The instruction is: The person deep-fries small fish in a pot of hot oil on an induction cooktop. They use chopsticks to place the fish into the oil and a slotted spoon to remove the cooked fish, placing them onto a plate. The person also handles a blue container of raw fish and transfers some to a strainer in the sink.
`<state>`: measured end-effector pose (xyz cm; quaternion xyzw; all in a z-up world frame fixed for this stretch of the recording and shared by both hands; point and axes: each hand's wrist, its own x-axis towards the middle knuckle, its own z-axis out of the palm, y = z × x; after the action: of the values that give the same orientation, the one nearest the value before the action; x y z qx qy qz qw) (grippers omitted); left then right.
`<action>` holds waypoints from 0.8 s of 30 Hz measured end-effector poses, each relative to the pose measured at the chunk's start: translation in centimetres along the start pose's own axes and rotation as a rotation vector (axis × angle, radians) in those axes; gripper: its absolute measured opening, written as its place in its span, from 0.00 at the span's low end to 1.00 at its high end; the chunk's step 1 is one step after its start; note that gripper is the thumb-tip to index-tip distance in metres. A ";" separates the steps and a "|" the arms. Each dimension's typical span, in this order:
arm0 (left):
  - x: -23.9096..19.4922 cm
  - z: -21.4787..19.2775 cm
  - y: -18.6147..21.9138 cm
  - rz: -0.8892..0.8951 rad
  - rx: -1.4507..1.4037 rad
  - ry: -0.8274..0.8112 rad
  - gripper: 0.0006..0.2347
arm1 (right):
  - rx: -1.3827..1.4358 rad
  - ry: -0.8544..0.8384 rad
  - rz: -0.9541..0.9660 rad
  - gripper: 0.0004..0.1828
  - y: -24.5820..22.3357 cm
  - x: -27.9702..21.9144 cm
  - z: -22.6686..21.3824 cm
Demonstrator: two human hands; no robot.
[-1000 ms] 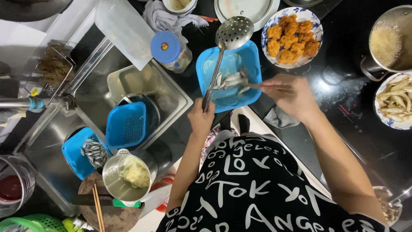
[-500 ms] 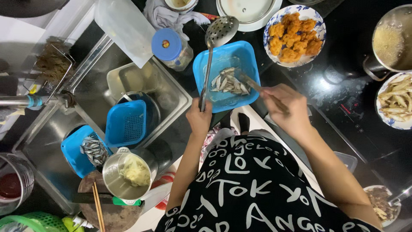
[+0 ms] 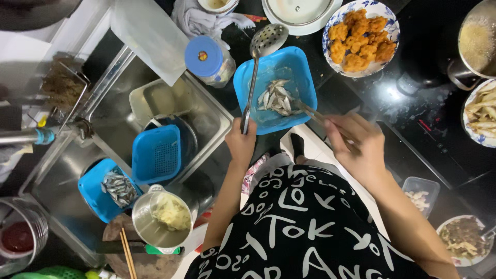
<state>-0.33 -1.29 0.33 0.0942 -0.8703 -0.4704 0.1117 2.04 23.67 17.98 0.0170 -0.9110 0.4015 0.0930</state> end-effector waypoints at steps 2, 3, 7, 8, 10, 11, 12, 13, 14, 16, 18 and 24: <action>0.1 -0.4 0.1 0.000 0.017 -0.022 0.09 | 0.029 0.019 0.064 0.04 -0.4 -0.6 -0.1; 0.1 -0.6 0.1 0.018 0.027 -0.016 0.09 | 0.044 0.030 0.097 0.05 -0.5 -0.9 0.1; 0.4 -1.5 0.5 0.051 -0.041 0.002 0.11 | 0.313 0.099 0.238 0.06 0.9 -1.5 0.8; 0.2 -1.7 0.7 0.045 -0.083 0.006 0.11 | 0.491 0.129 0.285 0.08 1.7 -1.6 0.7; -0.6 -2.5 1.0 0.041 -0.056 0.030 0.10 | 0.776 0.185 0.409 0.10 3.6 -2.2 -0.1; -0.7 -2.7 1.3 0.048 -0.045 0.048 0.10 | 0.881 0.209 0.475 0.11 4.8 -2.1 -0.7; -0.7 -3.0 1.6 0.049 -0.065 0.059 0.10 | 0.987 0.231 0.540 0.12 5.9 -2.2 -1.5; -1.1 -3.2 1.8 0.045 -0.085 0.072 0.10 | 1.075 0.222 0.558 0.13 7.0 -2.4 -2.4; -1.4 -3.4 2.1 0.040 -0.105 0.084 0.10 | 1.163 0.211 0.575 0.14 7.9 -2.6 -3.2; -2.5 -3.6 3.0 -0.067 -0.199 0.104 0.09 | 1.267 0.199 0.614 0.14 9.4 -2.9 -4.6; -3.5 -3.3 4.4 -0.207 -0.350 0.077 0.09 | 1.299 0.225 0.645 0.14 10.6 -3.4 -6.5; -7.3 -2.6 10.9 -0.329 -0.424 -0.178 0.11 | 1.017 0.632 0.461 0.11 16.0 -5.0 -15.9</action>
<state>6.78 4.45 10.06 0.1670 -0.7318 -0.6602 -0.0259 7.70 45.96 15.91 -0.2565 -0.5156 0.7789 0.2486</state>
